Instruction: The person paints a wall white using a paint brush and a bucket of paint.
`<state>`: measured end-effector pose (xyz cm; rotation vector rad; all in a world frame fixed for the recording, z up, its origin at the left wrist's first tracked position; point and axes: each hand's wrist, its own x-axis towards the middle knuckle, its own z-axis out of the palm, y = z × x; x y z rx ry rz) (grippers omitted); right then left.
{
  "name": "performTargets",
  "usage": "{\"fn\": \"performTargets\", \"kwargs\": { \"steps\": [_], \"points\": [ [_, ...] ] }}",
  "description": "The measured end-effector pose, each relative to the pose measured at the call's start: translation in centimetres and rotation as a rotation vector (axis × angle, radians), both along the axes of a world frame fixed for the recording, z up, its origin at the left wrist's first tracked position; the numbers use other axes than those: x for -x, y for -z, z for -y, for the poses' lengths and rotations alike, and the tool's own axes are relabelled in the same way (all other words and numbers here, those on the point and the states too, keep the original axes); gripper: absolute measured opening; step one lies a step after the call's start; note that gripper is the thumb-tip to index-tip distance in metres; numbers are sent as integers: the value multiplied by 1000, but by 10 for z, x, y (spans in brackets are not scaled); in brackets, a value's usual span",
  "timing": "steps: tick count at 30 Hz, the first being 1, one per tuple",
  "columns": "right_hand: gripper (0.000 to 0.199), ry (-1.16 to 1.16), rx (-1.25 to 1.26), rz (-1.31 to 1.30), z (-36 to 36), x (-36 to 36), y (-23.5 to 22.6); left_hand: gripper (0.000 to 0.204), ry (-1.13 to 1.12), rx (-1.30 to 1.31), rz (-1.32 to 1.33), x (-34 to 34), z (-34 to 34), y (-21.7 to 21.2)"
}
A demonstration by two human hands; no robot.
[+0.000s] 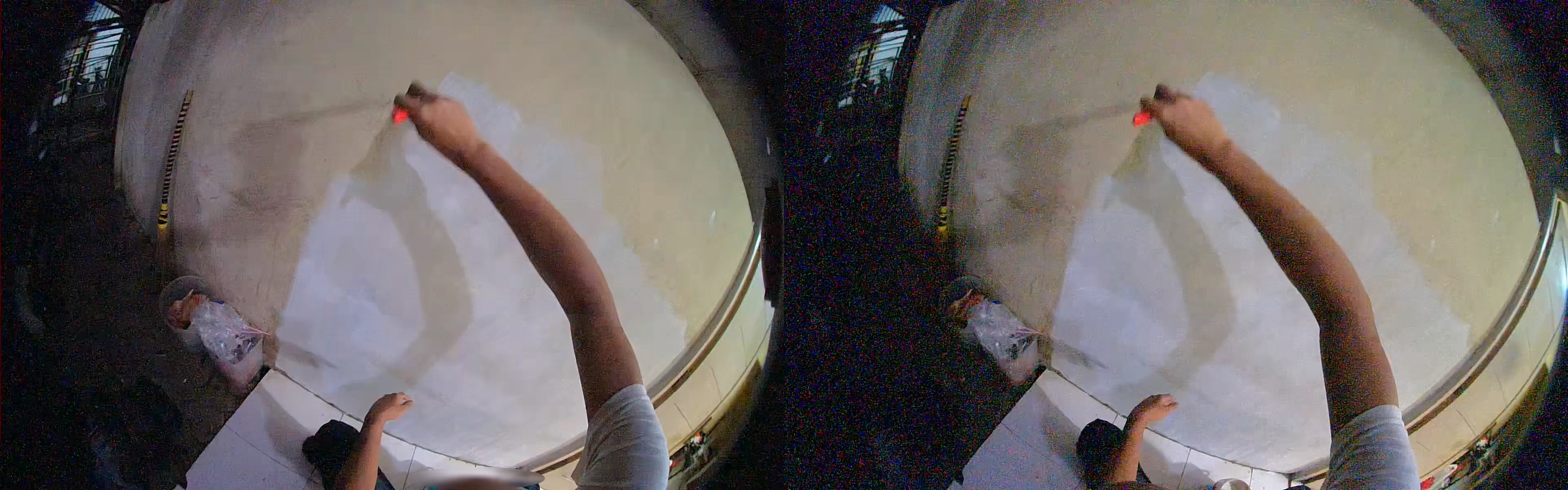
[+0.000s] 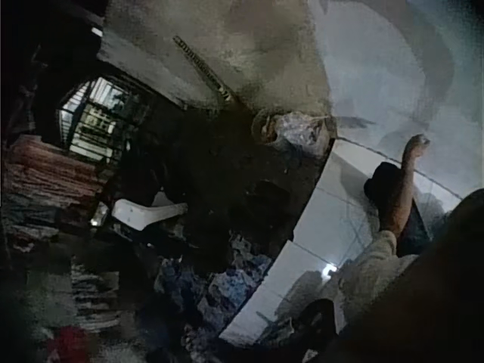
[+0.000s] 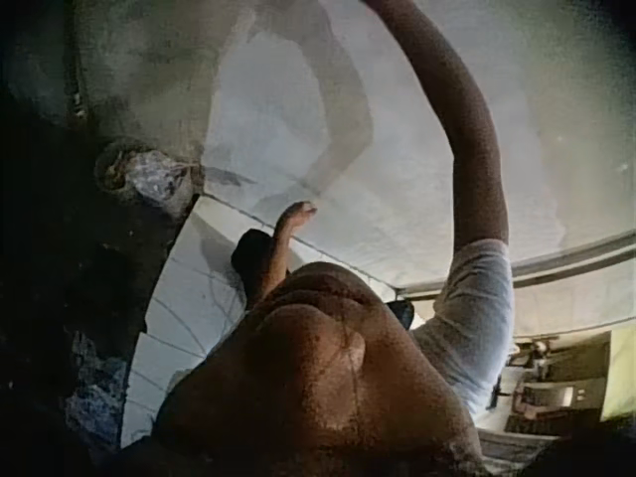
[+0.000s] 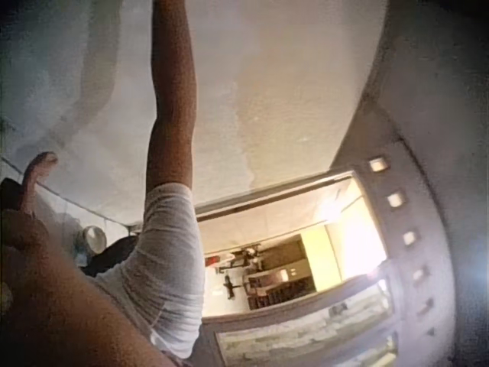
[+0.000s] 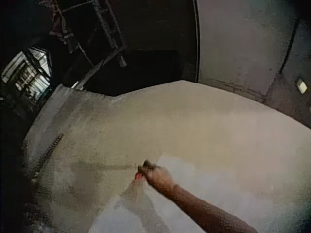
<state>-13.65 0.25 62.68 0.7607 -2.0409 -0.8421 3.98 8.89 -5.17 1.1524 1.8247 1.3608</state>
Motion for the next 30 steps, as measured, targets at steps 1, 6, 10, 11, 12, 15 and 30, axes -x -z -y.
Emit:
{"fn": "performTargets", "kwargs": {
  "steps": [1, 6, 10, 11, 12, 15, 30],
  "points": [
    [17, 34, 3, -79, 1, -4, -19, 45, 9, -3, -2, 0, 0, -1],
    [15, 149, -218, -63, -45, 0, 5, 46, 13, -3, -90, -1, 7, -14],
    [17, -4, 28, 118, -7, -11, 41, 45, -6, 75, -66, -4, 14, -4],
    [17, 3, 84, -34, -2, -17, 28, 45, -26, 19, -30, -4, 11, 4],
    [17, 24, 139, -198, -3, -25, 12, 44, -33, -39, -6, -3, 8, 12],
    [13, 216, -94, -188, -84, 2, 75, 44, 4, -1, -89, -2, 17, -25],
    [15, 96, 138, 187, -62, -27, 135, 43, 21, -45, -51, -8, 13, -9]
  ]
}}
